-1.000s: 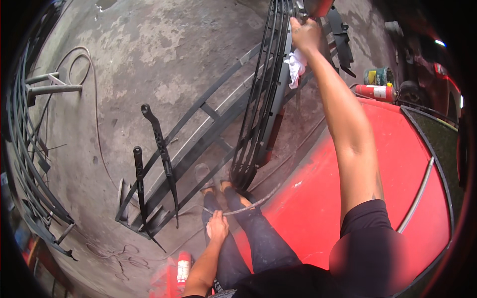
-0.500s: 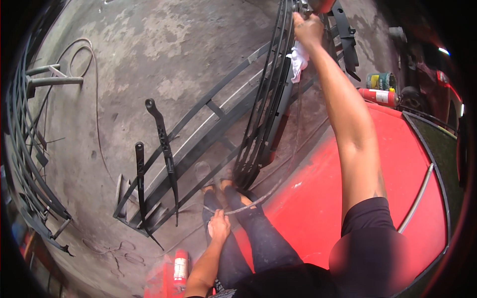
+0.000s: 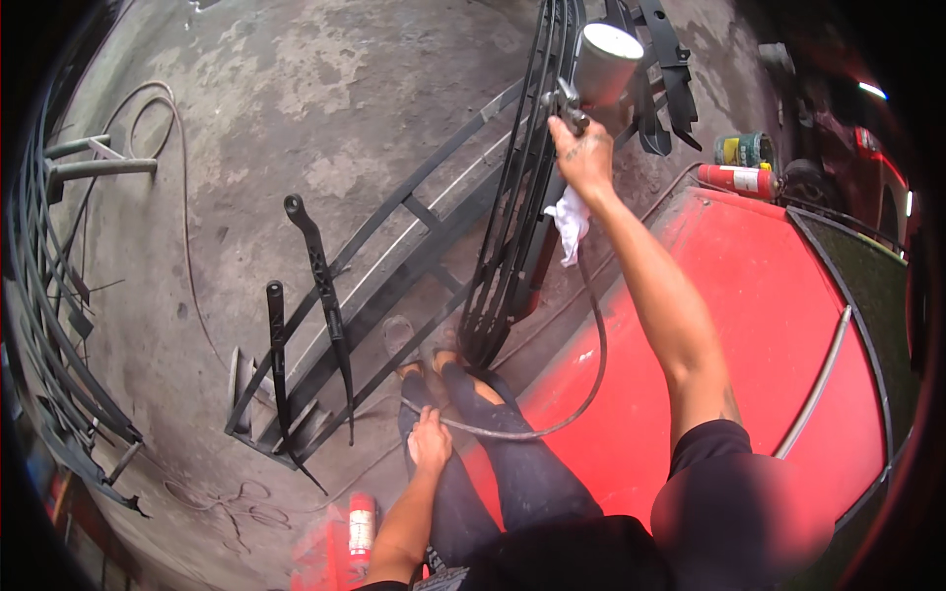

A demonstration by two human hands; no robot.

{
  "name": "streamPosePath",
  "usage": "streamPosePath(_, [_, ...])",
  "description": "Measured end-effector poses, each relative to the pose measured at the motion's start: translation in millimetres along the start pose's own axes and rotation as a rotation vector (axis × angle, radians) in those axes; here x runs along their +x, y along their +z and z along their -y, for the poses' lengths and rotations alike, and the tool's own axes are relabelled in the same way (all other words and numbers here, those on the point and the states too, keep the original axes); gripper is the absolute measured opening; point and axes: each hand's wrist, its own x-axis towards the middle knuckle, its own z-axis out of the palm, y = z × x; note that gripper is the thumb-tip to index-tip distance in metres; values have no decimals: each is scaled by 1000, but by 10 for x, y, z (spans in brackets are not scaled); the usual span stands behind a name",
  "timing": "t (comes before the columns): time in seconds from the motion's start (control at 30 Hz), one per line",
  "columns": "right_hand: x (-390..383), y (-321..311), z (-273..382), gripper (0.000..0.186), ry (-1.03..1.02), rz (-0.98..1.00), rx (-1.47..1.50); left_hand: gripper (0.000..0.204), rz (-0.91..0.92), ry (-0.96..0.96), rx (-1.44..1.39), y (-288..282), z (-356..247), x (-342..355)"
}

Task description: The person uses a spray gun to apply black paint to various metal car parts, including a grille and frame components, arranged on a stand in a workshop. The person moves around the parts to ensure even coverage on all sides.

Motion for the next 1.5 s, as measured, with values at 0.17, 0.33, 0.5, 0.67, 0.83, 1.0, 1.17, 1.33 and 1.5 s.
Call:
streamPosePath(0.17, [-84,59,-33,27,-30,-38,-1,40,-24,41,11,87,171,12])
streamPosePath(0.33, [240,24,58,32,-232,-328,-58,40,-38,54,12,96,240,-18])
streamPosePath(0.5, [379,-89,59,33,-122,-313,-90,39,-36,57,21,108,285,-59])
streamPosePath(0.67, [-113,-121,-38,30,5,-174,-5,39,-29,34,3,68,252,-79])
streamPosePath(0.83, [-513,-72,-115,27,91,-68,-1,40,-45,66,27,163,364,-87])
streamPosePath(1.0, [-131,-111,-66,32,-75,-214,4,39,-58,83,24,125,355,-103])
streamPosePath(1.17, [127,-187,116,31,-255,-353,-57,38,-71,106,14,99,375,-122])
streamPosePath(1.33, [-352,-232,147,27,-161,-187,-1,38,-70,94,19,133,424,-95])
streamPosePath(1.5, [-1088,-265,-10,27,99,-1,121,37,-56,102,22,101,376,-88])
